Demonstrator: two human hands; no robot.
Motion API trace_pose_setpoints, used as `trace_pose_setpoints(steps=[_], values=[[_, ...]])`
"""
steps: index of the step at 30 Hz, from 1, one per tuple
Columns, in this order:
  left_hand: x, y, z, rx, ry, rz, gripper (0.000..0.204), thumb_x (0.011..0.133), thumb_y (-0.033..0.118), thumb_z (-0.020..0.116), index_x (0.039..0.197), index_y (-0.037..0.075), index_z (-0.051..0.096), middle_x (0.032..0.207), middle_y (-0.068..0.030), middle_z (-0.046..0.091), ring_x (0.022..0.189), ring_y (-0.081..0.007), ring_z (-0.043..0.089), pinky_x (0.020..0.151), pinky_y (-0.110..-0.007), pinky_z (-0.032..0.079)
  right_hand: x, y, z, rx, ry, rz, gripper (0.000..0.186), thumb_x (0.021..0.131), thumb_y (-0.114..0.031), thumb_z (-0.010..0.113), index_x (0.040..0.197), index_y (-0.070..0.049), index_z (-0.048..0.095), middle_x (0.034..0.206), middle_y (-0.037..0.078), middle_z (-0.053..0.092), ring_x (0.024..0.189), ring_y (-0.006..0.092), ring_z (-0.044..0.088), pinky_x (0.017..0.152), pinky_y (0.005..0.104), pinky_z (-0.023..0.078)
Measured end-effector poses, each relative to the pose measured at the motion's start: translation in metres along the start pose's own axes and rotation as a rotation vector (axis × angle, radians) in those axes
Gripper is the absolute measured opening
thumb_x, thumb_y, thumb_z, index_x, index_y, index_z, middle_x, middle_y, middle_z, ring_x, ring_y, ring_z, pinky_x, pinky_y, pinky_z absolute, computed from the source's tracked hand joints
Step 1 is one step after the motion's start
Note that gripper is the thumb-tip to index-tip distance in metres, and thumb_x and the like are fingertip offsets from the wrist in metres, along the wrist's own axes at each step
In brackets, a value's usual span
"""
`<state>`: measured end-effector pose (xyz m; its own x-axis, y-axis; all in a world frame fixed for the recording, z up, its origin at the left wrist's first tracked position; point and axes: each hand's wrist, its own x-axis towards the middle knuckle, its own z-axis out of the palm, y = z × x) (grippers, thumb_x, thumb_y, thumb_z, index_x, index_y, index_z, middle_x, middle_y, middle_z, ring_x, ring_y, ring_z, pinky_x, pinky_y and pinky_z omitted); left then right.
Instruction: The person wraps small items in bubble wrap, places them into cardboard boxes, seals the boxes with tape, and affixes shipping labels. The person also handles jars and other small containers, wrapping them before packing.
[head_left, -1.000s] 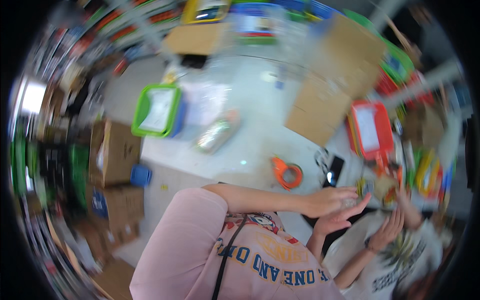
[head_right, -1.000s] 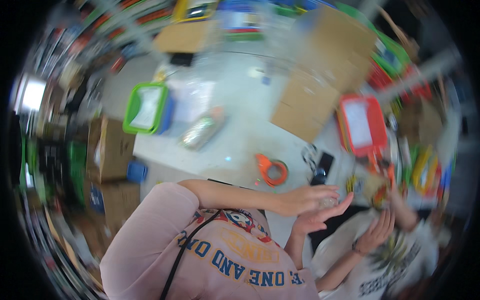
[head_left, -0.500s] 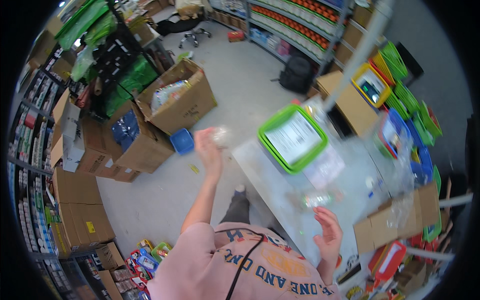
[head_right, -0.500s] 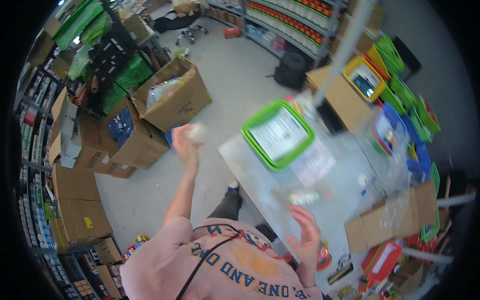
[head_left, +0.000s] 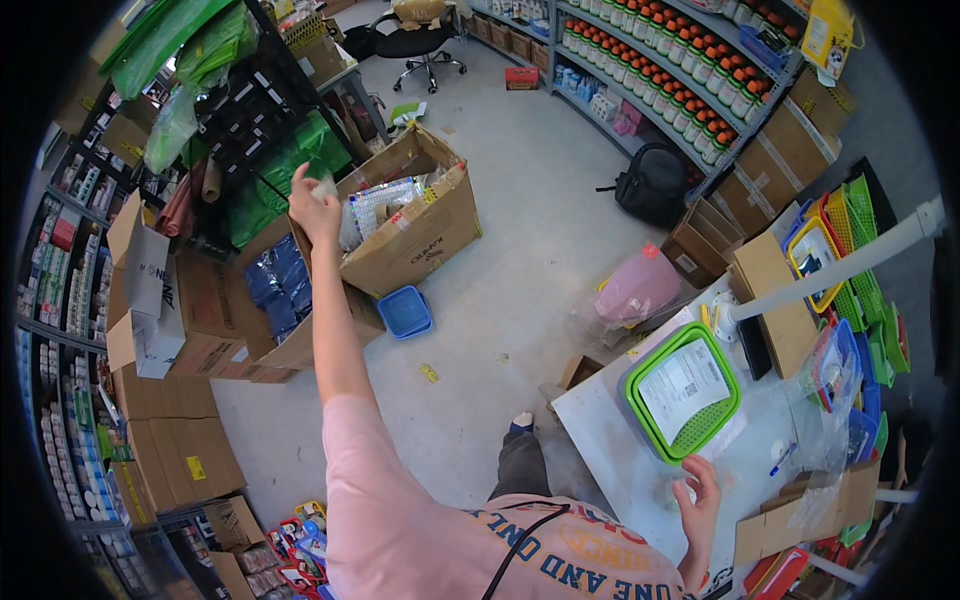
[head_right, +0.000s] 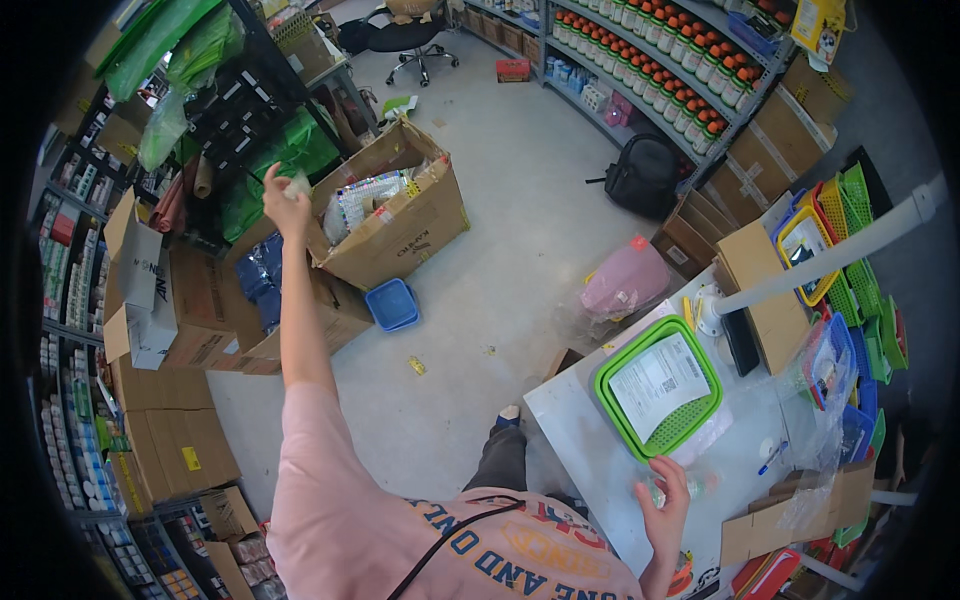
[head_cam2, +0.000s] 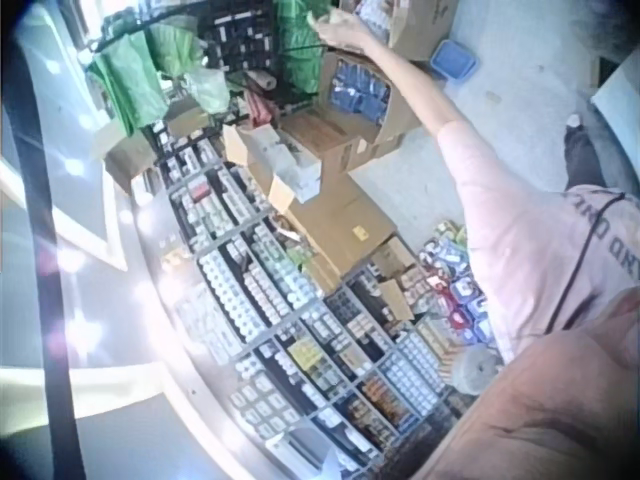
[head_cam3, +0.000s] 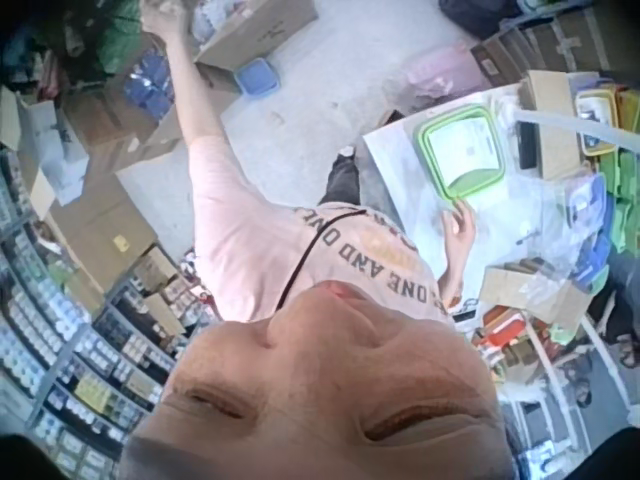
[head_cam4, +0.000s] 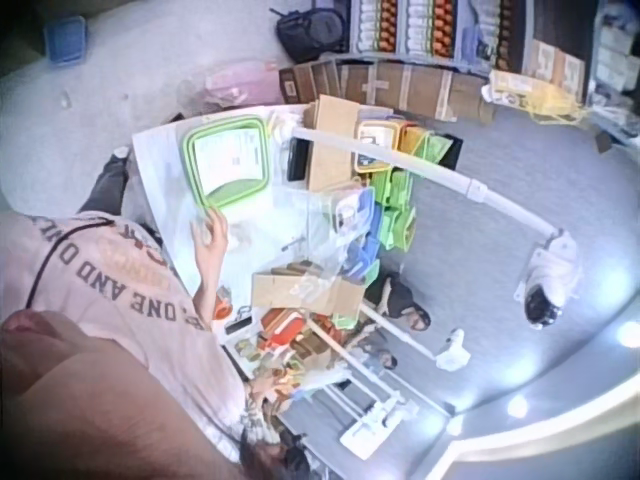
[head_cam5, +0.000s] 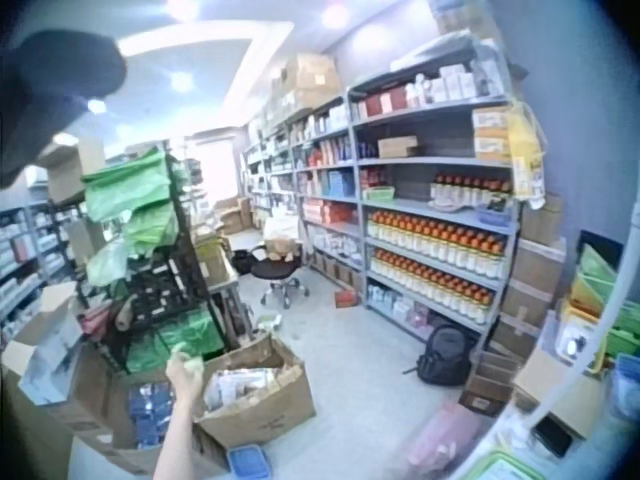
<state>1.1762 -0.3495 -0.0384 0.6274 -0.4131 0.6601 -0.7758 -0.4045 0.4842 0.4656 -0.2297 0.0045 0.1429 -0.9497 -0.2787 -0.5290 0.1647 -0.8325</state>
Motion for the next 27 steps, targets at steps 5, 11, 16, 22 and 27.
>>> trace_pose_setpoints(steps=[5,11,16,22,27], values=[[0.023,-0.065,0.066,0.161,-0.188,0.033,0.084,0.066,-0.005,0.065,0.140,0.020,0.033,0.137,-0.0184,0.038,0.128,-0.0365,0.035,0.105,-0.044,0.031,0.008,-0.014,0.009,-0.015,-0.018,0.024,0.039,0.074,-0.004,0.066,0.112,-0.004,0.059,0.121,0.009,0.053,0.110,0.0206,0.052,0.086,0.0322,0.043],[0.057,-0.045,0.064,-0.023,0.136,-0.021,0.023,0.082,0.013,0.062,0.103,0.006,0.058,0.096,-0.0134,0.055,0.079,-0.0271,0.059,0.072,-0.039,0.047,0.012,-0.009,0.014,-0.077,-0.057,0.102,0.040,0.074,-0.006,0.067,0.113,-0.004,0.059,0.115,0.008,0.056,0.105,0.0206,0.055,0.085,0.0331,0.044],[0.068,-0.008,0.020,-0.411,0.535,0.066,0.009,0.081,0.005,0.059,0.083,0.001,0.051,0.074,-0.0048,0.054,0.064,-0.0132,0.053,0.053,-0.026,0.044,0.034,-0.021,0.025,-0.136,-0.122,0.111,0.041,0.073,-0.009,0.069,0.113,-0.003,0.059,0.112,0.010,0.058,0.101,0.0213,0.057,0.083,0.0336,0.045],[0.094,-0.067,0.045,0.040,0.182,0.139,0.016,0.082,0.007,0.051,0.097,0.001,0.055,0.089,-0.0194,0.060,0.083,-0.0259,0.061,0.073,-0.038,0.050,0.053,-0.028,0.036,-0.179,-0.175,0.077,0.043,0.072,-0.009,0.070,0.113,-0.003,0.059,0.112,0.011,0.058,0.100,0.0225,0.058,0.081,0.0335,0.046],[0.028,-0.153,0.150,0.132,-0.699,-0.333,0.049,0.082,0.020,0.050,0.131,0.013,0.051,0.140,-0.0361,0.023,0.130,-0.0426,0.028,0.106,-0.044,0.025,0.048,-0.041,0.038,-0.221,-0.205,0.068,0.044,0.071,-0.008,0.070,0.114,-0.003,0.058,0.112,0.013,0.058,0.101,0.0245,0.057,0.083,0.0342,0.045]])
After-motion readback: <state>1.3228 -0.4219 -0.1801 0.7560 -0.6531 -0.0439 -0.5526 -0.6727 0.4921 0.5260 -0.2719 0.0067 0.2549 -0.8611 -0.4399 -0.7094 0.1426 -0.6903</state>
